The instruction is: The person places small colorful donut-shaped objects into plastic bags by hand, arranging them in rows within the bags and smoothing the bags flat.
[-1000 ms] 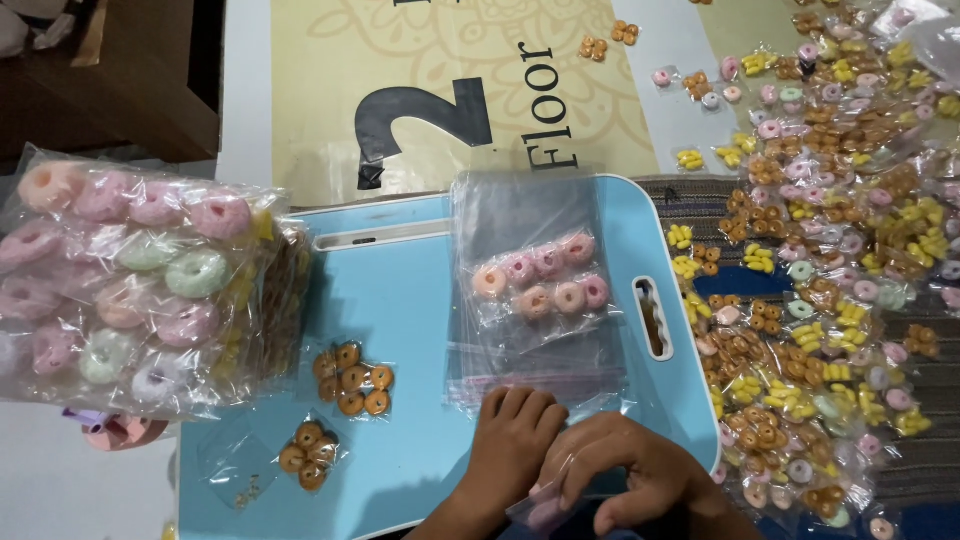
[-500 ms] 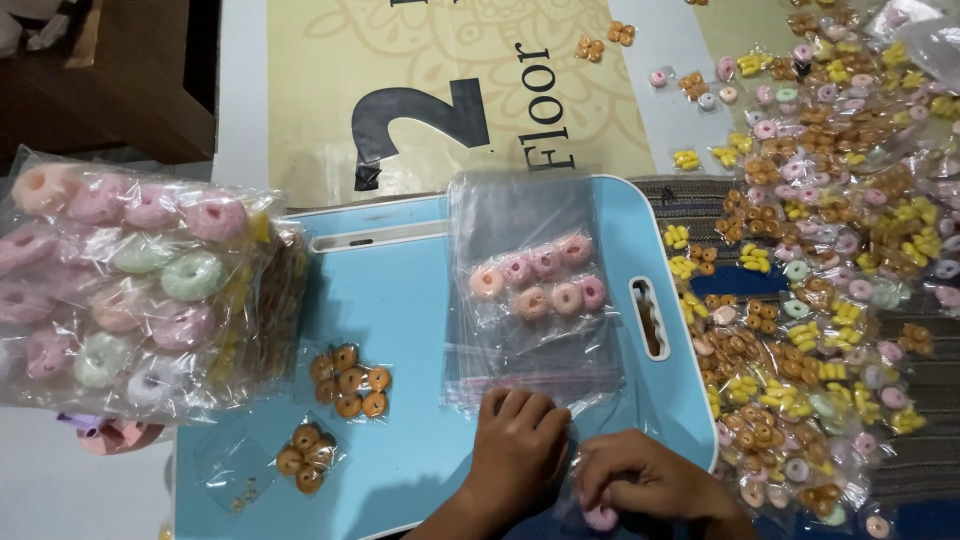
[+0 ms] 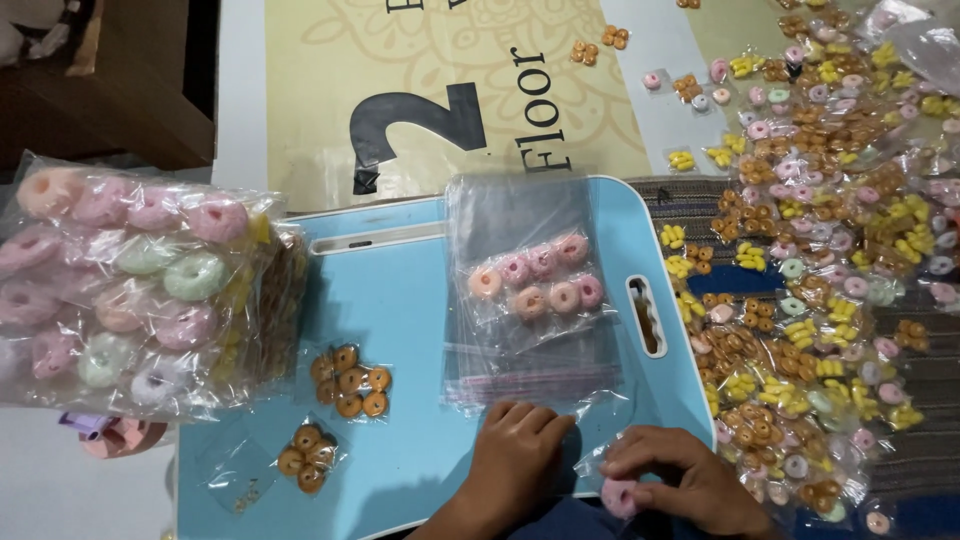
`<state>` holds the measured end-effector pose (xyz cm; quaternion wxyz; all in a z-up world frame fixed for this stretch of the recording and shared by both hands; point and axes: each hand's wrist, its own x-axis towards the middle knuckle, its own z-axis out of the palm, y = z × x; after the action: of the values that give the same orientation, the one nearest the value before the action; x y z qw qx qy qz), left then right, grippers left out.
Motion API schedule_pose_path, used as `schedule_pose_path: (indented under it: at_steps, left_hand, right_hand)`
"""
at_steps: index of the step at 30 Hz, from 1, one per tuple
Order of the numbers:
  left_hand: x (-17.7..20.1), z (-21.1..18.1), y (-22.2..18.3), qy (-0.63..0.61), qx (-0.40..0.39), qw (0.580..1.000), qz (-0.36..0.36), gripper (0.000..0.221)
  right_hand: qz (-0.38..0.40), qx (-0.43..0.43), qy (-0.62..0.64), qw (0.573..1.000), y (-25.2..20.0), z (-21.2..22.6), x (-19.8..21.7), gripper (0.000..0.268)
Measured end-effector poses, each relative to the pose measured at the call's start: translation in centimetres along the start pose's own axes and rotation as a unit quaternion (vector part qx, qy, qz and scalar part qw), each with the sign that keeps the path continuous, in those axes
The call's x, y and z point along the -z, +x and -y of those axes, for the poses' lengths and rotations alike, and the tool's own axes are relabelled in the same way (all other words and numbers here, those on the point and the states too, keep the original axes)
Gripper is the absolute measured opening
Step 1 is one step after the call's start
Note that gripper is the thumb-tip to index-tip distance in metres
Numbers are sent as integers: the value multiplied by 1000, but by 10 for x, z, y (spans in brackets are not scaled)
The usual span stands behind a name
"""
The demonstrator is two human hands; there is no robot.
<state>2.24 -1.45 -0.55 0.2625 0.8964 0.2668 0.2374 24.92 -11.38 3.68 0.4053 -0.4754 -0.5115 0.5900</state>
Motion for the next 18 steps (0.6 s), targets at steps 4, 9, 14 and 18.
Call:
schedule_pose_path:
  at_steps: [4,9,14,18]
  left_hand:
    - [1,-2,0,13,-11,1000,-9,20]
    - [-10,5,-4,36,-35,998,-29,10]
    - [-7,7,-5,22,-20,999,12,23]
    - [-4,5,-5,24,-10,998,52,29]
  right_hand:
    - [52,77,69,993,6,-1,-6,29]
    - [61,45,78,994,12,-12,-22,30]
    - [-2,46,-38,998,12,-26,-17,18]
    - [-69,37,-141,987,5,-26,-3,22]
